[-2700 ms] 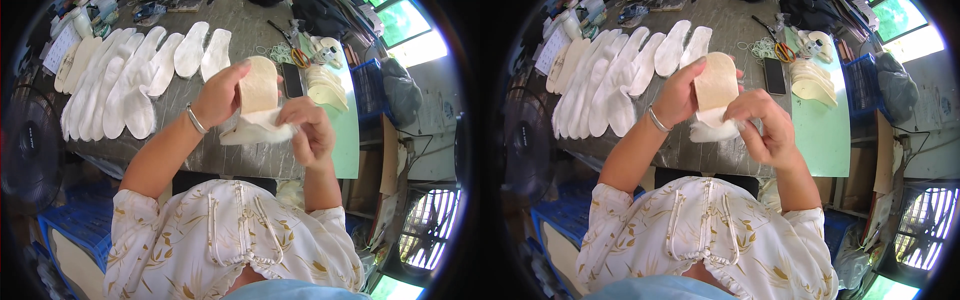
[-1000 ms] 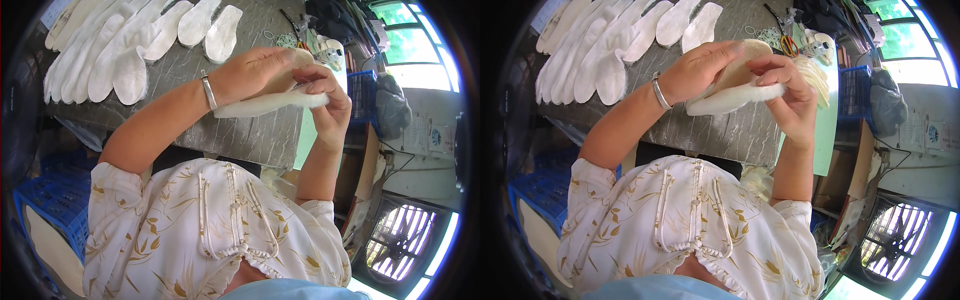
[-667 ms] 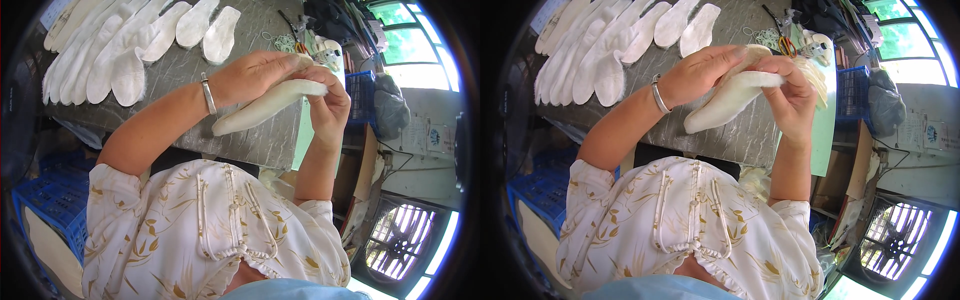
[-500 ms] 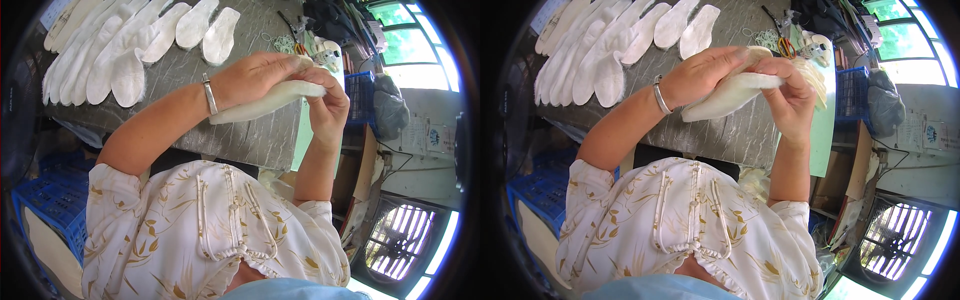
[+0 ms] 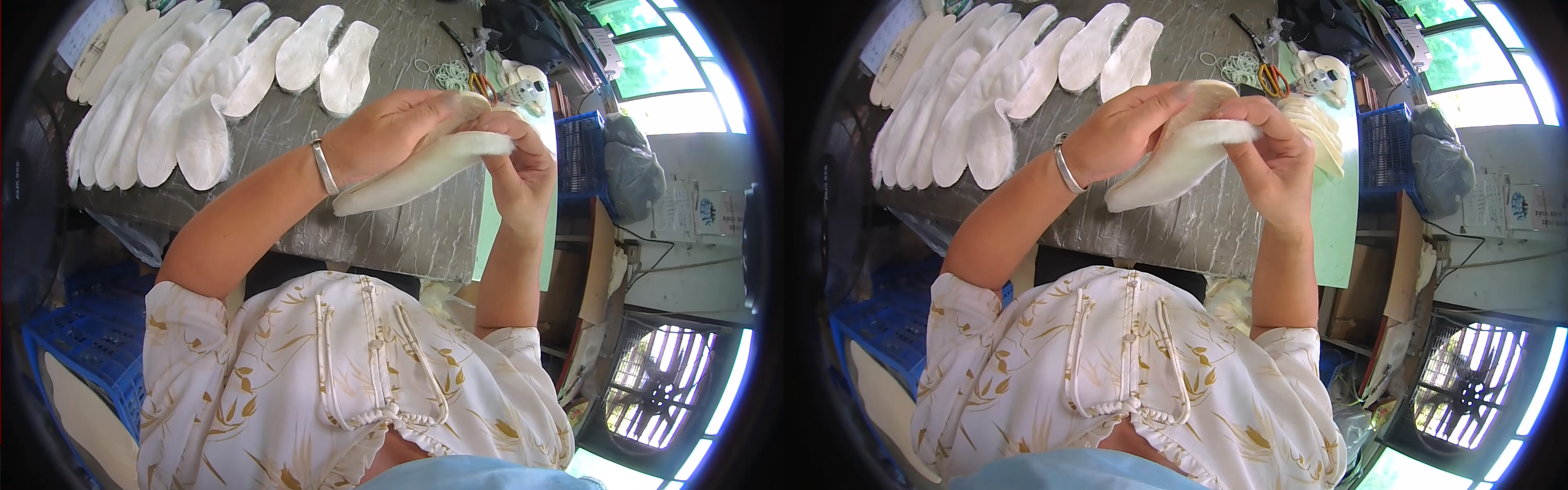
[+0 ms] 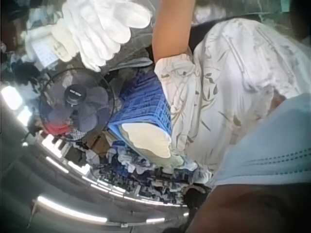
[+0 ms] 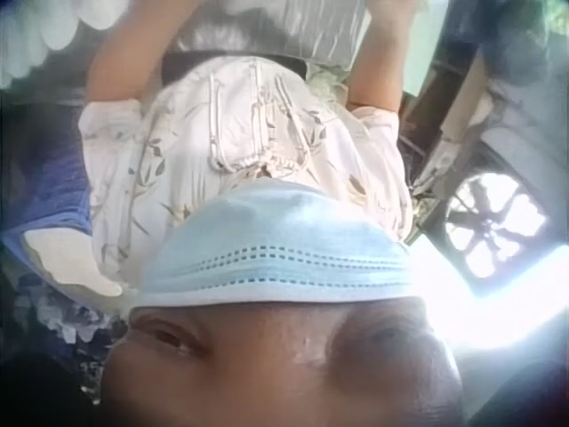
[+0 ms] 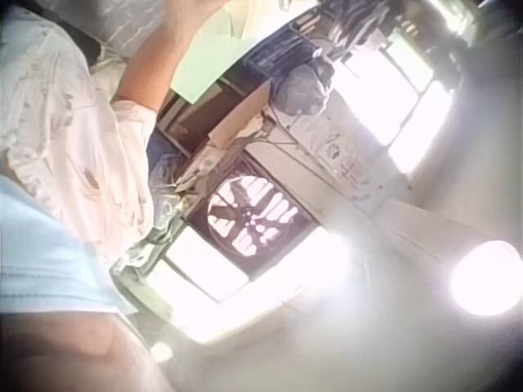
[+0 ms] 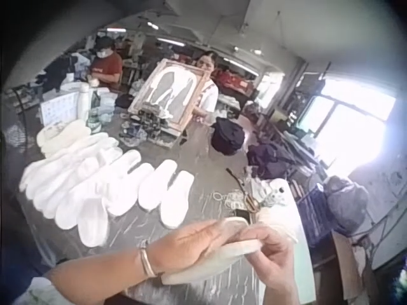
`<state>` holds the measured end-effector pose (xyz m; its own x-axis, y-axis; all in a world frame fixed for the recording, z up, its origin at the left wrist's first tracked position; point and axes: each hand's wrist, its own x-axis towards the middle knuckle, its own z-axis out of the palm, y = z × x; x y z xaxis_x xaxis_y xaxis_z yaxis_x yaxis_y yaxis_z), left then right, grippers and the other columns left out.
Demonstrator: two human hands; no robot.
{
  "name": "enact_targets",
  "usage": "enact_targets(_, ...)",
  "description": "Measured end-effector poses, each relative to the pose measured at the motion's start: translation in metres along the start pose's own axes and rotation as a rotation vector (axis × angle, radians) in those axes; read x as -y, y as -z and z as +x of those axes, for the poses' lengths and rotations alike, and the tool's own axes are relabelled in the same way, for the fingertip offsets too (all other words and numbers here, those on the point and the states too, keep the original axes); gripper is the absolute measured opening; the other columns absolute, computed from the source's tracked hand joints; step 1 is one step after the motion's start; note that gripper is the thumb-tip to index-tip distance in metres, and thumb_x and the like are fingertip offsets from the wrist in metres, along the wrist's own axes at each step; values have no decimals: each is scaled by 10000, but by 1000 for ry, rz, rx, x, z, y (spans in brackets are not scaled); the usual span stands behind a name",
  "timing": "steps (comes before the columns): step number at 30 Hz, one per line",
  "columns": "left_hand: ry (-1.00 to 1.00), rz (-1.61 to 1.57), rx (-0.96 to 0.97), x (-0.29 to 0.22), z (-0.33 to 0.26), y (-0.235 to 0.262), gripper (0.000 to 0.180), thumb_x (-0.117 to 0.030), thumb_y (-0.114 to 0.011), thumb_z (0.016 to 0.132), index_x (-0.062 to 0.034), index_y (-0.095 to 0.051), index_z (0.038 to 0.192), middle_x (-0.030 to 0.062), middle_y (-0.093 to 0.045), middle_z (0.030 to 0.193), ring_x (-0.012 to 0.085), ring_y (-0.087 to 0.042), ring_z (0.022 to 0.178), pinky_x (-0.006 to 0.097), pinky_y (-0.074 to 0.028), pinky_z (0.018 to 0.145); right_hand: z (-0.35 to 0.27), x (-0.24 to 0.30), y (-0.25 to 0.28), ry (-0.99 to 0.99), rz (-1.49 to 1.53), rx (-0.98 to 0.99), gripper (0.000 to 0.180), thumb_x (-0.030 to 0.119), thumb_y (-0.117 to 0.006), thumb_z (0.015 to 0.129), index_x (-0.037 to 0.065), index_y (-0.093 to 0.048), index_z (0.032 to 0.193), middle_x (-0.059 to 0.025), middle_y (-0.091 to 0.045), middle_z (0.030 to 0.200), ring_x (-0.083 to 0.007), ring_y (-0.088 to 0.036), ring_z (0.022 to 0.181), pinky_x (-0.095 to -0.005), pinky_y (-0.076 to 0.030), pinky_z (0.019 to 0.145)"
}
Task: Preparing shoe insoles by aligning and stacking layers of fur lining and backing.
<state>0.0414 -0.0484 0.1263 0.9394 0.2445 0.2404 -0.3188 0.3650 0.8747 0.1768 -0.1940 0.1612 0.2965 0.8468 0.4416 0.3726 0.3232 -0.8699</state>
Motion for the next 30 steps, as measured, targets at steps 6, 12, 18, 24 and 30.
enact_targets(6, 35, -7, 21, 0, 1, 6, 427, -376, -396, 1063, -47, -592, 1251, -47, -596, 817, 16, -488, 671, 186, -412, 597, 1, 1, -1, -3, 29, 0, 124, -40, -617, 905, -44, -641, 1027, -70, -641, 1018, -130, -591, 934, -248, -474, 803)
enact_targets(12, -55, 107, 45, -3, 0, 5, 439, -381, -394, 1064, -42, -602, 1249, -60, -566, 781, 16, -454, 659, 185, -394, 590, 4, 7, -8, -19, -7, -30, 134, -51, -605, 913, -45, -646, 1040, -70, -652, 1041, -125, -600, 950, -253, -481, 830)
enact_targets(18, -15, 206, 51, -7, 0, 4, 458, -369, -379, 1068, -22, -565, 1301, -21, -632, 924, 28, -534, 773, 198, -451, 676, 3, 5, -6, -22, -38, -52, 155, -55, -613, 909, -47, -650, 1060, -62, -654, 1062, -116, -601, 964, -251, -489, 839)
enact_targets(24, 44, 83, 160, -4, -4, 4, 509, -281, -472, 1035, -2, -385, 1452, 62, -596, 1226, 108, -584, 1061, 268, -478, 927, 0, 12, -16, -56, 45, -154, 292, -101, -602, 853, -37, -587, 1138, -70, -632, 1092, -124, -595, 996, -256, -487, 858)
enact_targets(30, -106, 184, 195, 3, -7, 4, 624, -26, -528, 950, -7, -272, 1518, 73, -492, 1388, 124, -486, 1242, 292, -403, 1047, -4, 10, -18, -53, -6, -162, 324, -104, -616, 824, -18, -563, 1131, -65, -610, 1099, -119, -580, 1020, -258, -481, 873)
